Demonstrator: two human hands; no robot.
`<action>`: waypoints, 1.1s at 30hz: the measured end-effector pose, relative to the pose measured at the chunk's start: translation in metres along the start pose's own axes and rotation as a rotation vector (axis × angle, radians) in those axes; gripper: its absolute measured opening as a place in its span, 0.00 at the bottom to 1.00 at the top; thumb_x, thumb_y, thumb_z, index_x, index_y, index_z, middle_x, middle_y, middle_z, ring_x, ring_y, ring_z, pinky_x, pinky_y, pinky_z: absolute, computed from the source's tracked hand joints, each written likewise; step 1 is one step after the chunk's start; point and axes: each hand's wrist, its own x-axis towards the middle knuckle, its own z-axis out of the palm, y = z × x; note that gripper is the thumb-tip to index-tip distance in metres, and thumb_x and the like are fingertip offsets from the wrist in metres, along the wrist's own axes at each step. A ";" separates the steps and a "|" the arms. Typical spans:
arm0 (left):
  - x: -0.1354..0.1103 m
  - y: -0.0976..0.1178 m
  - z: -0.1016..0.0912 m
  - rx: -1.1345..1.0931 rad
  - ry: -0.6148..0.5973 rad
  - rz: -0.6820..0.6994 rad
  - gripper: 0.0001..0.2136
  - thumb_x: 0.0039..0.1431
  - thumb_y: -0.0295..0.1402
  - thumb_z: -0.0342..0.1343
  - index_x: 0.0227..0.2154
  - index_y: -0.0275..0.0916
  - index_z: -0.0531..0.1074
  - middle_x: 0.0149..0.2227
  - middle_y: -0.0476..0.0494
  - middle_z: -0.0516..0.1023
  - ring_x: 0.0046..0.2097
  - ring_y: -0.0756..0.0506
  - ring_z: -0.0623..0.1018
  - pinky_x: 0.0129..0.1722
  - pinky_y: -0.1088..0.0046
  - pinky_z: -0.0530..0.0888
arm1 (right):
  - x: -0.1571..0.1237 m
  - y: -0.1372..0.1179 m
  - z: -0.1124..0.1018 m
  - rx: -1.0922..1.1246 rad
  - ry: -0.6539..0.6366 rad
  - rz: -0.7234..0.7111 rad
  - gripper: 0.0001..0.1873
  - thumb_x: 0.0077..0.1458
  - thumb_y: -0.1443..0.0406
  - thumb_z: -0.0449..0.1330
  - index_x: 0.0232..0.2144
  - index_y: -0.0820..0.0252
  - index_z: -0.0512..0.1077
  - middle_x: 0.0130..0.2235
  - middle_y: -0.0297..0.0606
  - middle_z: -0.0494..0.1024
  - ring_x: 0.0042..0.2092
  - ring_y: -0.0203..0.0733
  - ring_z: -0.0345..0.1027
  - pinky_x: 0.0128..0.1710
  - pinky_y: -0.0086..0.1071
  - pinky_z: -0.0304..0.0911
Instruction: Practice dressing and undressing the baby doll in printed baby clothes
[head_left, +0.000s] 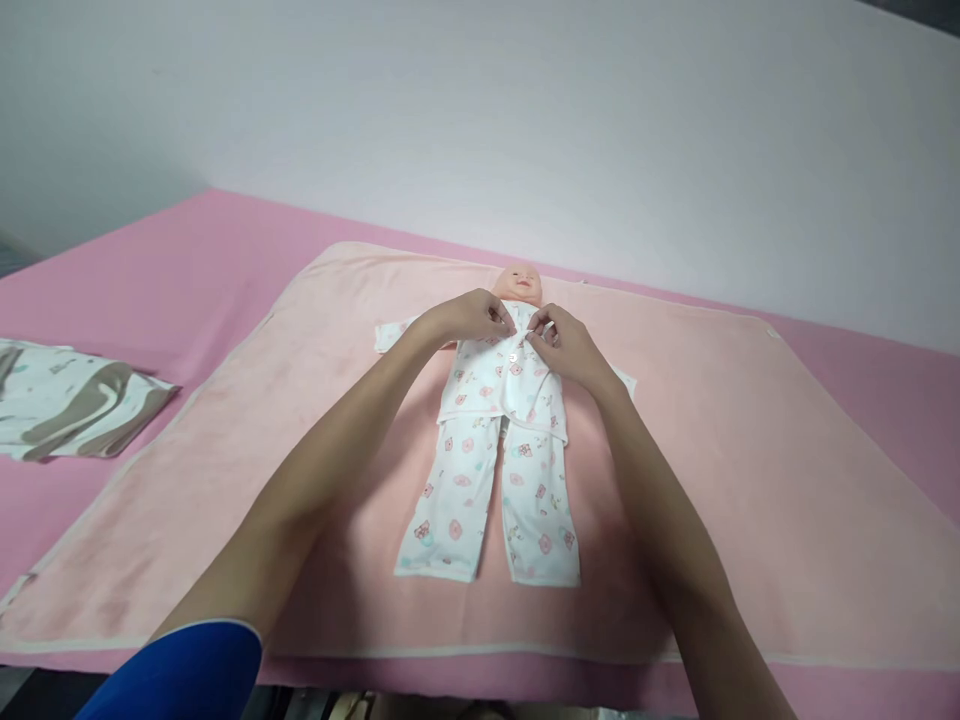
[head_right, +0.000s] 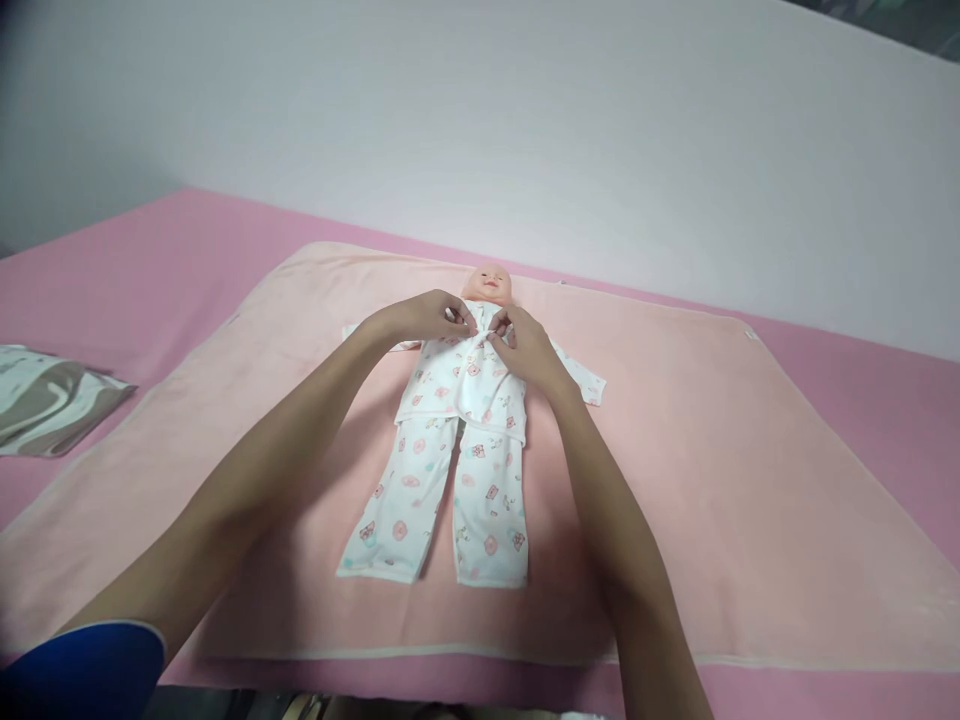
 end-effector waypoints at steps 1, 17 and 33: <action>0.002 -0.001 -0.002 0.009 -0.006 -0.013 0.10 0.50 0.35 0.69 0.36 0.41 0.86 0.34 0.42 0.83 0.23 0.50 0.68 0.22 0.70 0.63 | -0.001 0.001 0.002 0.030 0.013 -0.007 0.06 0.64 0.62 0.63 0.43 0.54 0.72 0.44 0.36 0.78 0.36 0.39 0.62 0.42 0.37 0.64; 0.003 0.002 0.011 -0.146 0.069 0.024 0.03 0.51 0.32 0.65 0.28 0.39 0.81 0.24 0.48 0.71 0.21 0.54 0.61 0.22 0.71 0.56 | 0.003 0.017 0.016 0.392 0.177 0.160 0.14 0.53 0.55 0.75 0.40 0.54 0.83 0.44 0.38 0.86 0.37 0.39 0.72 0.44 0.38 0.71; 0.007 -0.005 0.013 -0.165 0.055 0.072 0.15 0.57 0.43 0.69 0.23 0.40 0.77 0.21 0.45 0.67 0.22 0.52 0.63 0.22 0.70 0.56 | 0.002 0.013 0.019 0.308 0.229 0.100 0.10 0.51 0.60 0.77 0.36 0.54 0.83 0.42 0.38 0.87 0.39 0.43 0.76 0.45 0.41 0.74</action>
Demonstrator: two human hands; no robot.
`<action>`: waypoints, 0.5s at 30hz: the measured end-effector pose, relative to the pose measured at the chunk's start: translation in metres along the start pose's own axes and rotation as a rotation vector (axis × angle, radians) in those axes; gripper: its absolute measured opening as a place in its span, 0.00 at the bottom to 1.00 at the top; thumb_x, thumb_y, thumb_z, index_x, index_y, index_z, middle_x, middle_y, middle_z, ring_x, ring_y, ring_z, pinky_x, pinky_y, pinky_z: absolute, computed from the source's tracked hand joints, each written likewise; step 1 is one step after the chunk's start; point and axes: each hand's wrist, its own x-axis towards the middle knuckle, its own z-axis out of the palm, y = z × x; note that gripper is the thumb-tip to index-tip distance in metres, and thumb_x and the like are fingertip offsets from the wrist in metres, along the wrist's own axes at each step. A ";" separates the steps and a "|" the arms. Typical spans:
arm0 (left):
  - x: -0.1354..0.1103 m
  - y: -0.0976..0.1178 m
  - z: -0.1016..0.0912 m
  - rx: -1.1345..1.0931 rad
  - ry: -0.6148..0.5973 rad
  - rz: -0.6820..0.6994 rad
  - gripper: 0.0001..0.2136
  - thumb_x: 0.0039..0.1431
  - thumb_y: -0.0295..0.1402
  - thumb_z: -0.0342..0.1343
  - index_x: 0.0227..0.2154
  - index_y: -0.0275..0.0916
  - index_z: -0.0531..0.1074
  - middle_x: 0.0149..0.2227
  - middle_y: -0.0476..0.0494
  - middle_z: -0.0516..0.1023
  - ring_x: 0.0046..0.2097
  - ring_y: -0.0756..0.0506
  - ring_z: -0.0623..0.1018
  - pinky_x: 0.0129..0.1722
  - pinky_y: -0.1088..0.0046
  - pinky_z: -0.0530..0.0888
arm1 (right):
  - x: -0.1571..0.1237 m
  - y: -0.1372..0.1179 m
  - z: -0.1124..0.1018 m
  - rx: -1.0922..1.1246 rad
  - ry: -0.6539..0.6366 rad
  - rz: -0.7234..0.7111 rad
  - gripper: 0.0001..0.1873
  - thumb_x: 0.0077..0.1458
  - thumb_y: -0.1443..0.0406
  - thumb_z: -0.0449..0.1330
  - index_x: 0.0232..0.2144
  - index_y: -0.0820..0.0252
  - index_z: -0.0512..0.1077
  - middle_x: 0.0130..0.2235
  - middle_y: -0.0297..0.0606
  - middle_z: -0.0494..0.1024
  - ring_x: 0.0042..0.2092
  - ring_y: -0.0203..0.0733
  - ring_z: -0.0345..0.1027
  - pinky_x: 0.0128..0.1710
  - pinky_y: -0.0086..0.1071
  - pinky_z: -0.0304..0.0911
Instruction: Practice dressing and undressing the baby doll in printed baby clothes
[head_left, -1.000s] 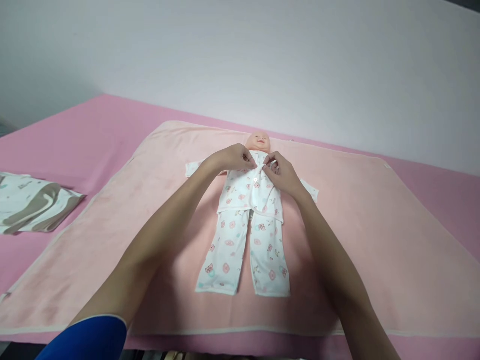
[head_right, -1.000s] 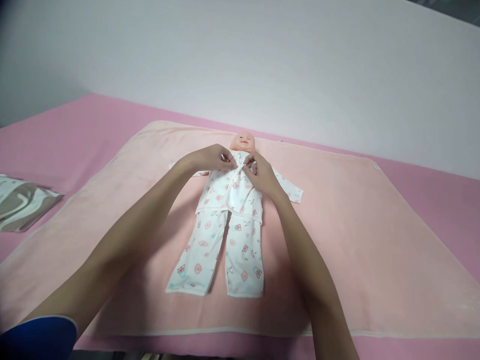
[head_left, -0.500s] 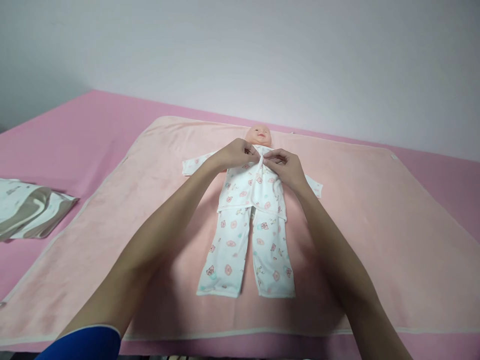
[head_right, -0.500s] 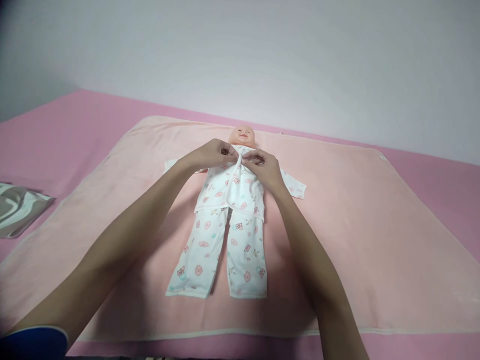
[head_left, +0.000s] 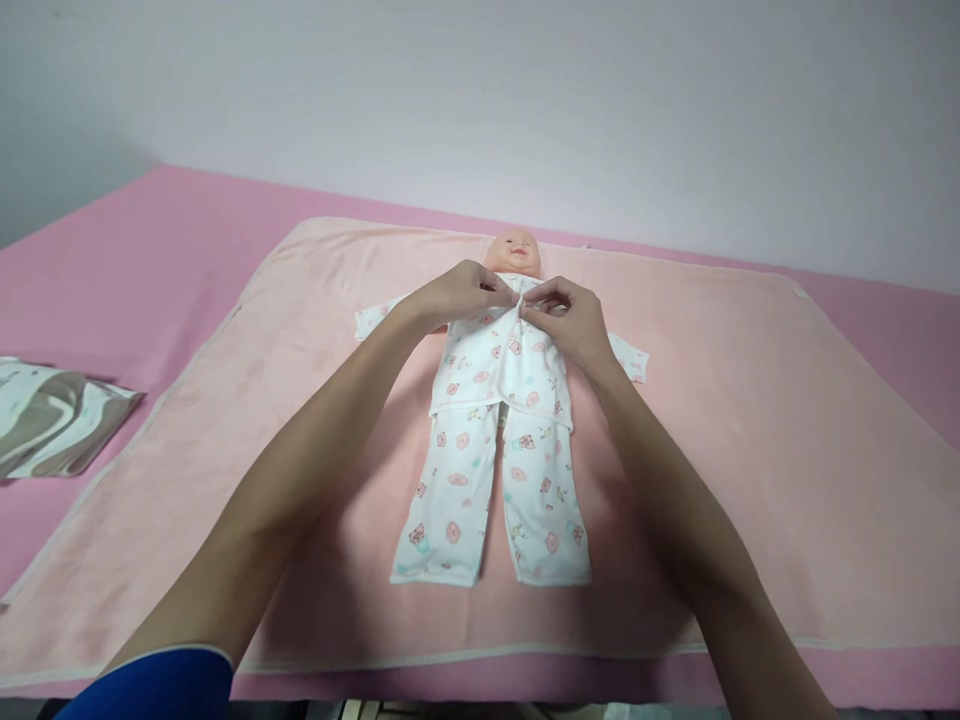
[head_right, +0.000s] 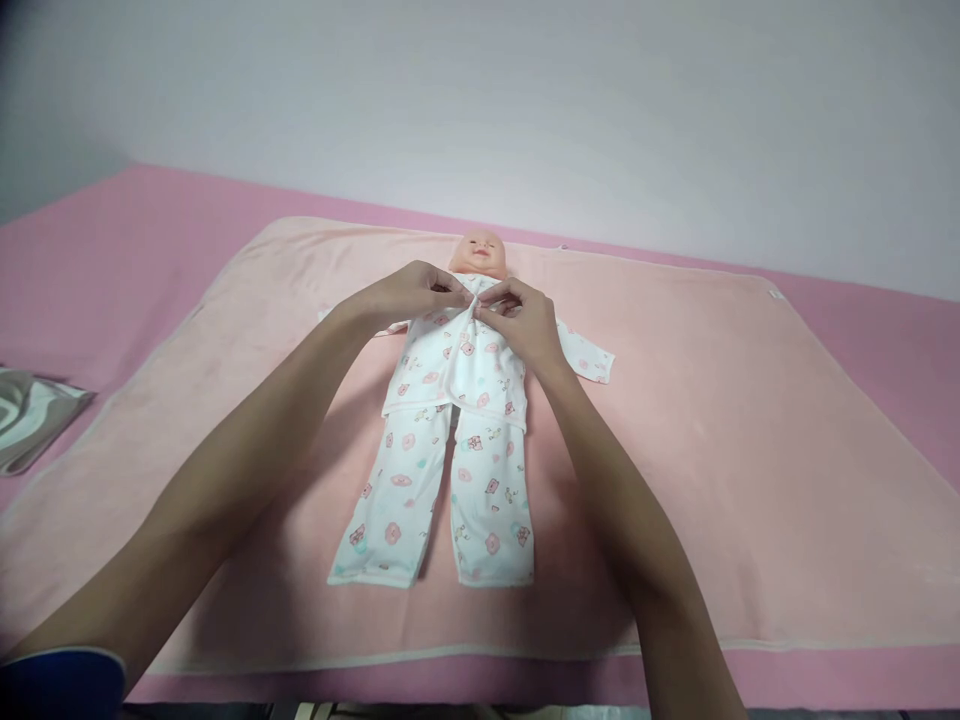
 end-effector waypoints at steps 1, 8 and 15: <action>-0.001 0.002 0.002 0.009 -0.005 0.011 0.17 0.58 0.43 0.68 0.21 0.39 0.74 0.21 0.45 0.65 0.22 0.52 0.62 0.22 0.71 0.55 | 0.000 0.000 0.001 0.000 0.003 0.006 0.10 0.51 0.61 0.77 0.35 0.54 0.82 0.41 0.38 0.86 0.38 0.42 0.75 0.44 0.41 0.73; -0.002 0.011 0.011 0.122 0.080 -0.031 0.13 0.58 0.41 0.68 0.25 0.40 0.76 0.23 0.45 0.68 0.25 0.49 0.70 0.26 0.70 0.59 | 0.000 0.002 0.004 0.005 -0.011 -0.011 0.16 0.52 0.54 0.78 0.35 0.54 0.79 0.41 0.36 0.84 0.32 0.37 0.65 0.37 0.37 0.67; -0.003 0.001 0.000 0.079 0.063 -0.088 0.06 0.59 0.35 0.67 0.37 0.40 0.78 0.35 0.43 0.80 0.29 0.48 0.73 0.28 0.70 0.65 | 0.002 0.007 0.000 -0.050 -0.061 -0.009 0.17 0.56 0.51 0.76 0.40 0.53 0.79 0.44 0.37 0.83 0.33 0.37 0.63 0.41 0.38 0.69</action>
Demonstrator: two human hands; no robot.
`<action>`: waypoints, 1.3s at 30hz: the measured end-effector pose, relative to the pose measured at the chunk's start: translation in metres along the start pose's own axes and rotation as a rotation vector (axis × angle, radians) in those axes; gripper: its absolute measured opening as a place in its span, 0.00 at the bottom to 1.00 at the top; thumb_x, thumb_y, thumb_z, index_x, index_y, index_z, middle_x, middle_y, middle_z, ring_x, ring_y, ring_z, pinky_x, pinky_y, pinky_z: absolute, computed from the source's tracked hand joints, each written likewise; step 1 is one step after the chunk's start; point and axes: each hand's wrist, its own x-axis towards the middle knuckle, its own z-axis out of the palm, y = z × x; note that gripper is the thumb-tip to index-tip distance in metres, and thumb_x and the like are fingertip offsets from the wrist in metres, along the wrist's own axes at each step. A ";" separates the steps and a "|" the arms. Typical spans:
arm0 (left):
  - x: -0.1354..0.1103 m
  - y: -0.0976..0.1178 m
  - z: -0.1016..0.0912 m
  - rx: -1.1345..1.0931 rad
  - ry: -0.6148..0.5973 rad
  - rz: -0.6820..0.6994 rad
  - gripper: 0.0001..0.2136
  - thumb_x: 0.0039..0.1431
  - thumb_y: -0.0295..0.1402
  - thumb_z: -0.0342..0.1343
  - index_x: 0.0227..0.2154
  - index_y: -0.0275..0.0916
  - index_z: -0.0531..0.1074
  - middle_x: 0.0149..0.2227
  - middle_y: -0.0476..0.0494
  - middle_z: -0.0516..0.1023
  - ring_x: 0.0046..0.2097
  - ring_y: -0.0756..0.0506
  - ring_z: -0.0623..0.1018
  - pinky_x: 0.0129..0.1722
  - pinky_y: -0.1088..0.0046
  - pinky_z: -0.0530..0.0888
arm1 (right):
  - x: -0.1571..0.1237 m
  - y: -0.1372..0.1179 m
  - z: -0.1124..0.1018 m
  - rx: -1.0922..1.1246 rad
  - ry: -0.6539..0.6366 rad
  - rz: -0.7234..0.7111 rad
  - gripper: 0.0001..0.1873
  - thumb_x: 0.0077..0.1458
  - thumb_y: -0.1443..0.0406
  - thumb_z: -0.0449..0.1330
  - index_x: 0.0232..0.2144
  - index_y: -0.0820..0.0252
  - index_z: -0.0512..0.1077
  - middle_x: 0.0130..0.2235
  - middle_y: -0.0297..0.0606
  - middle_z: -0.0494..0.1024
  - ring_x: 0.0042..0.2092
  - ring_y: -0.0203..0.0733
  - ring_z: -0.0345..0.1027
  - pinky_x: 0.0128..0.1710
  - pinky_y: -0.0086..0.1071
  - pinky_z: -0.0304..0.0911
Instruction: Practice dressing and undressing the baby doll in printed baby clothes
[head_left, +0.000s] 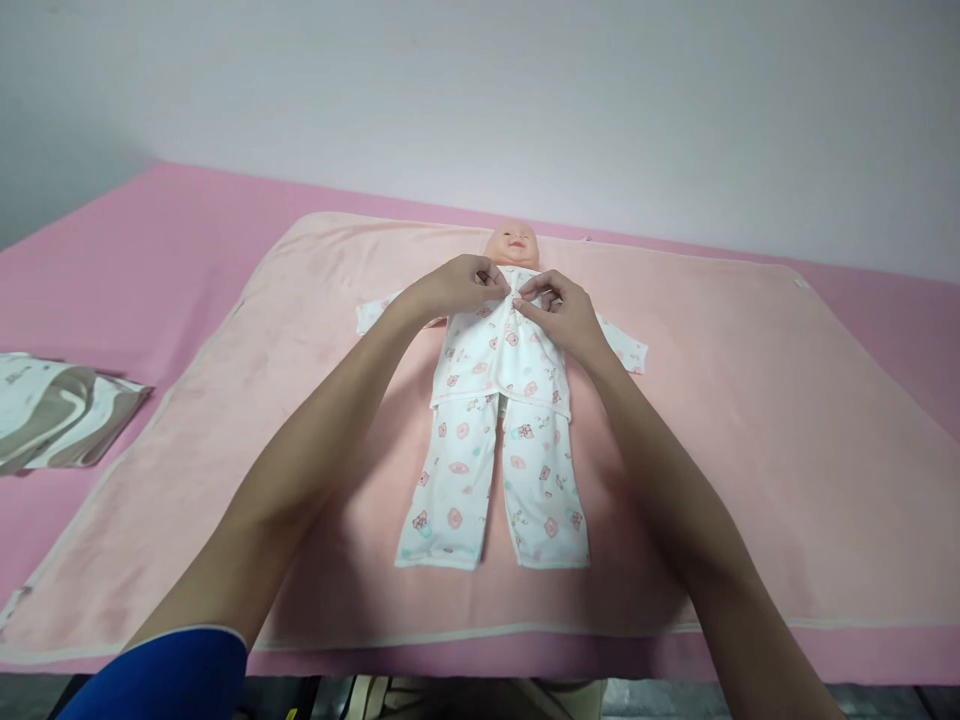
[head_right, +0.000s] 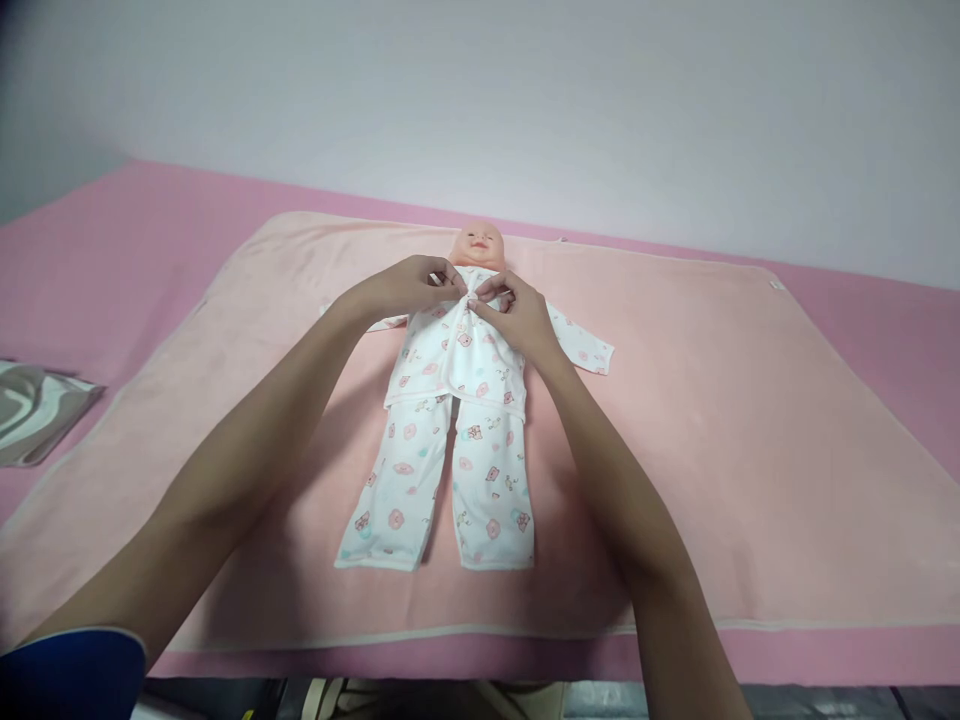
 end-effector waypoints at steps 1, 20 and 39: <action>0.002 -0.003 0.001 -0.013 0.018 0.016 0.07 0.59 0.34 0.67 0.39 0.40 0.77 0.37 0.43 0.80 0.30 0.48 0.74 0.30 0.70 0.67 | 0.002 0.000 -0.002 -0.008 -0.011 -0.002 0.18 0.55 0.52 0.75 0.41 0.53 0.78 0.47 0.38 0.83 0.34 0.38 0.64 0.41 0.39 0.70; 0.052 -0.038 0.020 0.110 0.342 0.400 0.10 0.69 0.40 0.60 0.43 0.43 0.85 0.46 0.42 0.86 0.39 0.44 0.77 0.45 0.67 0.72 | 0.060 0.017 0.001 -0.065 0.032 -0.064 0.19 0.61 0.44 0.72 0.40 0.50 0.78 0.47 0.38 0.82 0.44 0.47 0.71 0.50 0.44 0.72; 0.041 -0.025 0.021 -0.027 0.318 0.315 0.10 0.66 0.41 0.65 0.38 0.39 0.83 0.44 0.41 0.88 0.40 0.45 0.79 0.40 0.70 0.74 | 0.060 0.024 -0.006 0.040 -0.071 0.088 0.21 0.55 0.49 0.78 0.44 0.51 0.79 0.39 0.37 0.80 0.43 0.45 0.72 0.48 0.42 0.73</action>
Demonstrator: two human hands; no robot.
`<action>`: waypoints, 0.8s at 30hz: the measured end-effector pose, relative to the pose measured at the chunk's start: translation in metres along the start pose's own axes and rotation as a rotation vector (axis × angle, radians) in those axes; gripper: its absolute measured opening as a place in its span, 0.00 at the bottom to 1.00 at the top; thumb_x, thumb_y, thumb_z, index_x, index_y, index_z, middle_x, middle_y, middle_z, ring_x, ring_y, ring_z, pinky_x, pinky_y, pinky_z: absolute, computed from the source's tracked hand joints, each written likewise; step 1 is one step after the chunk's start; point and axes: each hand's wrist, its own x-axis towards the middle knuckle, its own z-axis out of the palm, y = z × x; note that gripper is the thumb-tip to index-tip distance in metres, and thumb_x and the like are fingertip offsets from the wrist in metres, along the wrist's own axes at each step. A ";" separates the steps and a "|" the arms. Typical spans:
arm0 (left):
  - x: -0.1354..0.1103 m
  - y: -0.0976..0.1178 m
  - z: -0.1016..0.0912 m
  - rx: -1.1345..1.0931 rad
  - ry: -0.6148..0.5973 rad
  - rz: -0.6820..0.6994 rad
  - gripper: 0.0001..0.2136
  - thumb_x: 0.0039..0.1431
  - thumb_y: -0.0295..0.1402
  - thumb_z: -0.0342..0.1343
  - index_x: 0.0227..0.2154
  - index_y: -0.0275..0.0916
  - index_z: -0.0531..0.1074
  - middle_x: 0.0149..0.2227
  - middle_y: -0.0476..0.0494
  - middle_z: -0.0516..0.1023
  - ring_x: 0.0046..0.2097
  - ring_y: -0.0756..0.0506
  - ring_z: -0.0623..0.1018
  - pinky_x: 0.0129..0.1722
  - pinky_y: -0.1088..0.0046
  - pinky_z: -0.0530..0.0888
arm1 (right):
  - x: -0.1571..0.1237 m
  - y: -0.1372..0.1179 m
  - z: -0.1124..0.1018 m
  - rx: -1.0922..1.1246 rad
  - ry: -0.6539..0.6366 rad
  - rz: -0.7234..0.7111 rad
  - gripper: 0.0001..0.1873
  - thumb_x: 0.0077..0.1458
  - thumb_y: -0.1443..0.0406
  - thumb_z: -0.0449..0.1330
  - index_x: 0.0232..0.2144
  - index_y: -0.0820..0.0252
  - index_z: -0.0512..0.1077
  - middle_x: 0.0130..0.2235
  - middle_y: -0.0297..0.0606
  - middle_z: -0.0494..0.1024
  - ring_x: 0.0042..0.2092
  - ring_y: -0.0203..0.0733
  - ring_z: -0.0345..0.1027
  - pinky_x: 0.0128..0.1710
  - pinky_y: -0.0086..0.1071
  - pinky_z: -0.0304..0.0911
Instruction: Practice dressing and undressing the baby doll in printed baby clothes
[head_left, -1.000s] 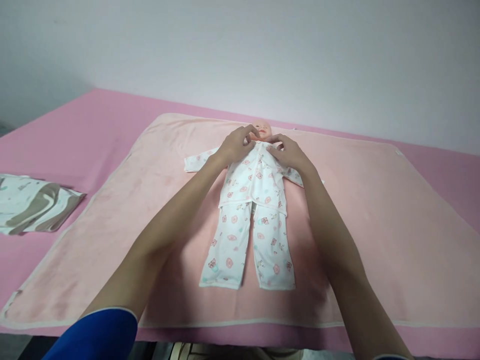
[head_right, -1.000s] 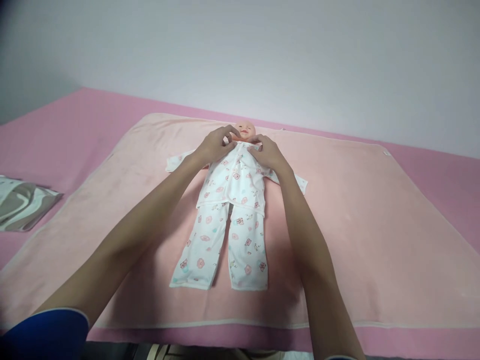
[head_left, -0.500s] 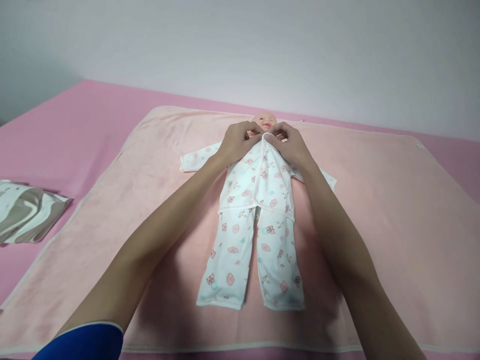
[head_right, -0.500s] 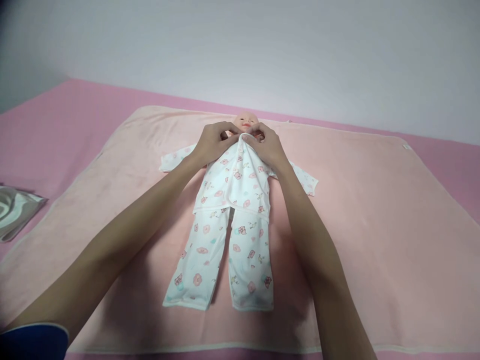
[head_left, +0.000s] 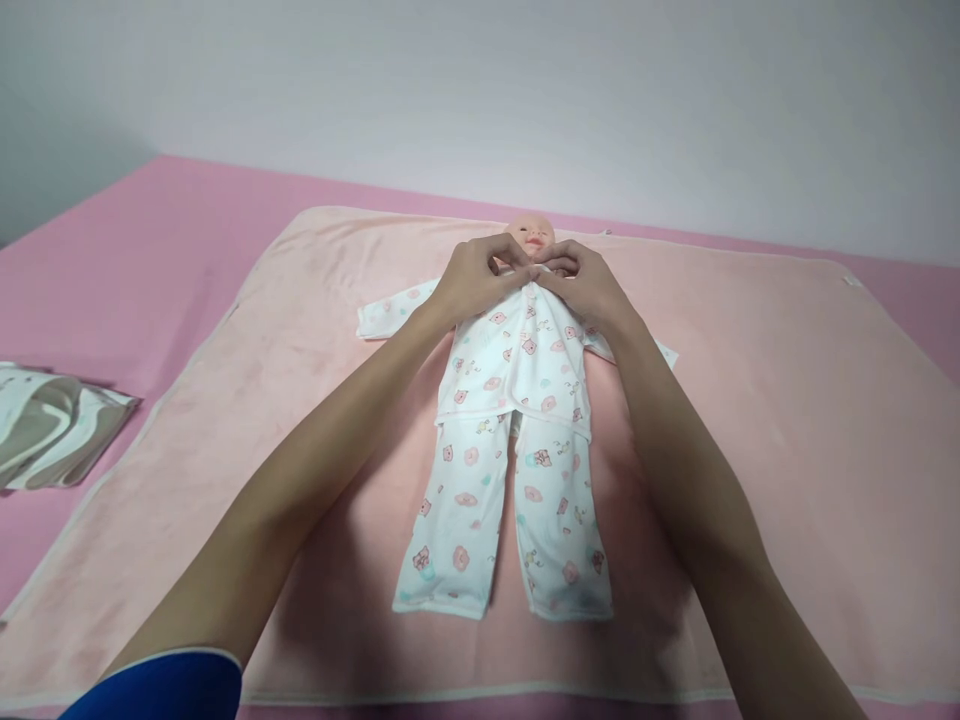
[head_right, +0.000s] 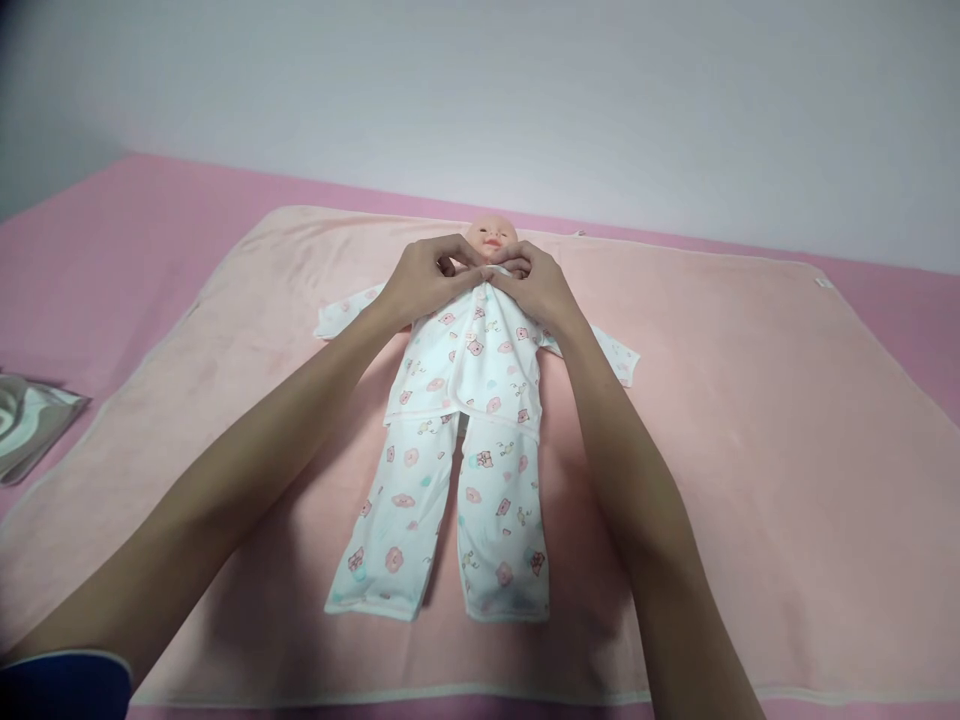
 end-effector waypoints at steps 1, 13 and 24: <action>0.001 -0.001 0.000 -0.006 -0.002 0.000 0.09 0.65 0.40 0.66 0.37 0.39 0.82 0.44 0.41 0.88 0.40 0.46 0.79 0.40 0.70 0.74 | 0.001 0.001 -0.001 0.005 -0.012 0.005 0.22 0.55 0.49 0.78 0.44 0.51 0.79 0.38 0.36 0.79 0.42 0.45 0.71 0.47 0.42 0.73; 0.007 -0.014 0.005 -0.032 0.008 -0.032 0.09 0.69 0.40 0.64 0.42 0.39 0.81 0.45 0.40 0.86 0.43 0.45 0.80 0.44 0.70 0.76 | 0.000 0.008 0.007 0.053 0.047 -0.019 0.24 0.53 0.45 0.76 0.44 0.49 0.78 0.38 0.35 0.81 0.42 0.45 0.73 0.48 0.42 0.75; 0.007 -0.017 0.001 -0.099 -0.049 -0.095 0.08 0.63 0.33 0.64 0.44 0.40 0.81 0.49 0.41 0.84 0.42 0.46 0.78 0.44 0.71 0.74 | 0.002 0.012 0.013 -0.010 0.144 0.029 0.20 0.54 0.49 0.75 0.42 0.51 0.79 0.39 0.36 0.78 0.35 0.41 0.64 0.39 0.39 0.68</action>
